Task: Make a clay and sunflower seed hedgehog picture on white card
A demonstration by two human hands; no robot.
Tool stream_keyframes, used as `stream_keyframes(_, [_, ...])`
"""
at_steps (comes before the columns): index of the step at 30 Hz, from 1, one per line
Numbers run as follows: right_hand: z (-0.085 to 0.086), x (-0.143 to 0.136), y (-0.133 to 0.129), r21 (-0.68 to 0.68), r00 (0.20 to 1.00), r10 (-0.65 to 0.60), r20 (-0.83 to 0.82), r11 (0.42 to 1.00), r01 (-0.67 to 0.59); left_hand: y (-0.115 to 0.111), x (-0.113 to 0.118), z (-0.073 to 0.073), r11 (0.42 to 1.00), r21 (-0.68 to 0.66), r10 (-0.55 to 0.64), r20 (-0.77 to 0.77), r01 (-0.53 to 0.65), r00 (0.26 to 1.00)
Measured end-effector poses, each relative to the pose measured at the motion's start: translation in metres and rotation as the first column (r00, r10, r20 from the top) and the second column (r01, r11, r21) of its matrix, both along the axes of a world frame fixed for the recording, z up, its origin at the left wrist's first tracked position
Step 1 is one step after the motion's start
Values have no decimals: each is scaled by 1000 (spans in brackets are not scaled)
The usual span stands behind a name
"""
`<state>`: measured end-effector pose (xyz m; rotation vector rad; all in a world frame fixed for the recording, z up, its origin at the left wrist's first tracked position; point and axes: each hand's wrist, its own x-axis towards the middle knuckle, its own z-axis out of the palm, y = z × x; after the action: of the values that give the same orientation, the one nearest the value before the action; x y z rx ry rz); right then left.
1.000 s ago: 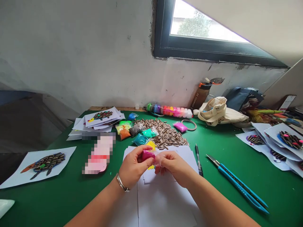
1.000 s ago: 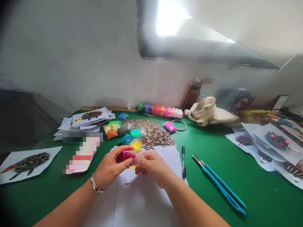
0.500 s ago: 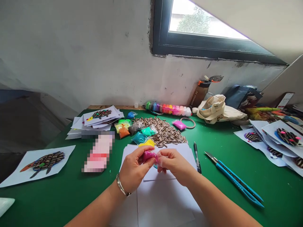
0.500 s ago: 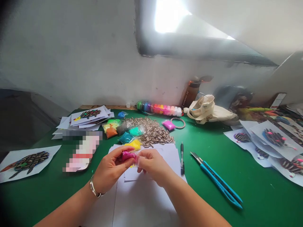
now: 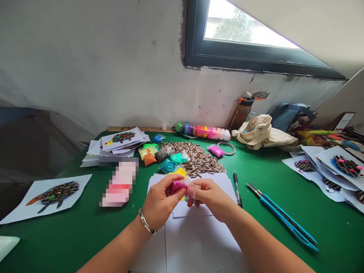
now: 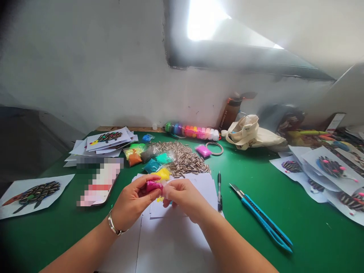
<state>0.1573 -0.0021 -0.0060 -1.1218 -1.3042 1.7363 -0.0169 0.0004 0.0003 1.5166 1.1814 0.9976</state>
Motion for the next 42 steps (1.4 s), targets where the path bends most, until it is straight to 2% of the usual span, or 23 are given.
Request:
stream_keyframes(7, [-2, 1, 1, -36, 1000, 0, 30, 999, 1, 0, 1, -2, 1000, 0, -6, -24, 6, 1000])
stream_keyframes(12, [5, 9, 2, -65, 998, 67, 8, 996, -66, 1, -1, 2, 998, -29, 47, -19, -47, 999])
stream_keyframes(17, [5, 9, 4, -69, 1000, 19, -21, 997, -21, 5, -3, 3, 996, -51, 69, -22, -70, 997])
stream_keyframes(23, [-1, 3, 4, -67, 1000, -15, -19, 998, 14, 3, -2, 0, 998, -11, 59, -55, -59, 997])
stream_keyframes(30, [0, 2, 2, -91, 1000, -13, 11, 996, 14, -1, 1, 0, 998, 51, 47, -70, -43, 996])
stream_keyframes(35, [2, 9, 3, -123, 999, 46, -29, 991, -49, -1, 1, 1, 996, 88, 39, -114, -29, 993])
stream_keyframes(38, [4, 12, 4, -138, 995, 69, -68, 987, -78, 1, -2, 2, 995, 79, 63, -112, -54, 992])
stream_keyframes(42, [4, 11, 5, -161, 998, 46, -45, 986, -53, 3, -4, 2, 996, 43, 82, -119, -77, 990])
